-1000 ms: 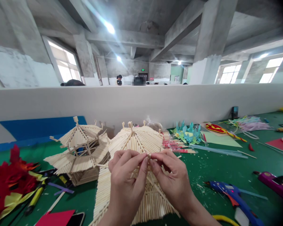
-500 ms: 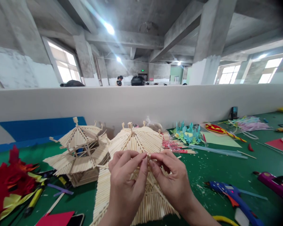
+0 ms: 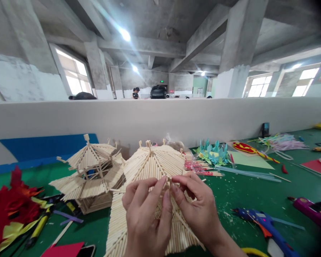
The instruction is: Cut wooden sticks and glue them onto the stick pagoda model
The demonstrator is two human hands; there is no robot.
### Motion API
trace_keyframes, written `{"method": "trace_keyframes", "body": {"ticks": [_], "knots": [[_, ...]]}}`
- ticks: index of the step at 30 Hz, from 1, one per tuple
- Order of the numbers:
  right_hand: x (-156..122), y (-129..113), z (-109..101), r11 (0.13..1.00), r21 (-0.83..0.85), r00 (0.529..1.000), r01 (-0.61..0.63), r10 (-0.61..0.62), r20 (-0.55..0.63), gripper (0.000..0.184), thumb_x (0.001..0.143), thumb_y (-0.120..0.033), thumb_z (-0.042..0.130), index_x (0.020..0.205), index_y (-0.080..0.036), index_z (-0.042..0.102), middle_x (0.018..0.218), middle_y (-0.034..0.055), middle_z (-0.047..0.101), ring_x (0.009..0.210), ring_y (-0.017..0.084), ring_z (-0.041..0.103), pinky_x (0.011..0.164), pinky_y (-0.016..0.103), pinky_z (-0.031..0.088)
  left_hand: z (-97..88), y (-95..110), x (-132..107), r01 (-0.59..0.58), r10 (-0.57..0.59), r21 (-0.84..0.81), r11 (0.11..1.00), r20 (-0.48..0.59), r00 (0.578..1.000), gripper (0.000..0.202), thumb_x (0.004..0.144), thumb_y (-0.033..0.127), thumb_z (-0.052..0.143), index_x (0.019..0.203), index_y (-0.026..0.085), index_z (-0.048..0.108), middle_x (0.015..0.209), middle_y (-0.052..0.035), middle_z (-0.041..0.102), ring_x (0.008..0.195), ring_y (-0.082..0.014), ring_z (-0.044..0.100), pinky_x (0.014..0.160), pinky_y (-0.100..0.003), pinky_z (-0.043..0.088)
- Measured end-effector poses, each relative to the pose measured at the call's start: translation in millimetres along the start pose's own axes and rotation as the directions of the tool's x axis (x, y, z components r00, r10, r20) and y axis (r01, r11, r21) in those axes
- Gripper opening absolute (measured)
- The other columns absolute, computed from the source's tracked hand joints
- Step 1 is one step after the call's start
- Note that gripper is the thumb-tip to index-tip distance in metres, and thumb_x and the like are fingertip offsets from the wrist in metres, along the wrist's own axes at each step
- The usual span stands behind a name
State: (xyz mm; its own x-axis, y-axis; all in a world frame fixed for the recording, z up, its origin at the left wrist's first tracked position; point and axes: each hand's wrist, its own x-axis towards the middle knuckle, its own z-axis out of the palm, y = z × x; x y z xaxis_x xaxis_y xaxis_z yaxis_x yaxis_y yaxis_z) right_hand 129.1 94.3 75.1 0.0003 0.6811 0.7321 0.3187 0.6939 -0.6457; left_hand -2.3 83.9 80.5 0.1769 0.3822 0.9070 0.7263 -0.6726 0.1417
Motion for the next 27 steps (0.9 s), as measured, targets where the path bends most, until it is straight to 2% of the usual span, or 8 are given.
{"method": "trace_keyframes", "body": {"ticks": [8,17,23,27], "knots": [[1.7,-0.8,3.1,1.000,-0.003,1.000,-0.003,0.003,-0.019,0.012,0.079,-0.017,0.054,0.087,-0.014,0.064,0.073,0.0039,0.058,0.065,0.012,0.055,0.056,0.023,0.046,6.3,-4.0,-4.5,0.019,-0.019,0.003,1.000,0.022,1.000,0.029,0.073,0.005,0.057,0.102,0.009,0.058,0.088,-0.0106,0.057,0.080,-0.0218,0.049,0.070,-0.040,0.038],[1.6,0.3,3.5,1.000,0.009,1.000,-0.008,0.008,-0.015,0.013,0.078,-0.014,0.054,0.086,-0.014,0.065,0.074,0.0044,0.059,0.066,0.013,0.056,0.057,0.023,0.046,6.7,-2.2,-1.6,-0.002,0.003,-0.014,1.000,0.016,1.000,0.028,0.073,0.004,0.055,0.101,0.009,0.058,0.088,-0.0097,0.055,0.080,-0.0210,0.048,0.069,-0.039,0.039],[2.0,0.5,1.4,1.000,0.002,1.000,-0.006,0.006,-0.009,0.014,0.079,-0.015,0.054,0.088,-0.013,0.065,0.075,0.0042,0.058,0.065,0.012,0.055,0.055,0.022,0.045,7.0,-3.4,-1.7,0.043,-0.043,-0.002,0.999,0.020,0.999,0.028,0.072,0.006,0.057,0.100,0.010,0.059,0.087,-0.0098,0.056,0.080,-0.0219,0.047,0.068,-0.039,0.039],[2.2,-0.4,-2.0,1.000,-0.022,1.000,-0.017,0.017,-0.002,0.016,0.079,-0.016,0.053,0.091,-0.015,0.063,0.078,0.0038,0.058,0.070,0.013,0.055,0.059,0.023,0.045,3.9,-6.7,1.1,0.042,-0.042,0.032,0.999,0.016,0.999,0.025,0.072,0.008,0.059,0.097,0.011,0.060,0.083,-0.0089,0.056,0.077,-0.0215,0.046,0.067,-0.039,0.038]]}}
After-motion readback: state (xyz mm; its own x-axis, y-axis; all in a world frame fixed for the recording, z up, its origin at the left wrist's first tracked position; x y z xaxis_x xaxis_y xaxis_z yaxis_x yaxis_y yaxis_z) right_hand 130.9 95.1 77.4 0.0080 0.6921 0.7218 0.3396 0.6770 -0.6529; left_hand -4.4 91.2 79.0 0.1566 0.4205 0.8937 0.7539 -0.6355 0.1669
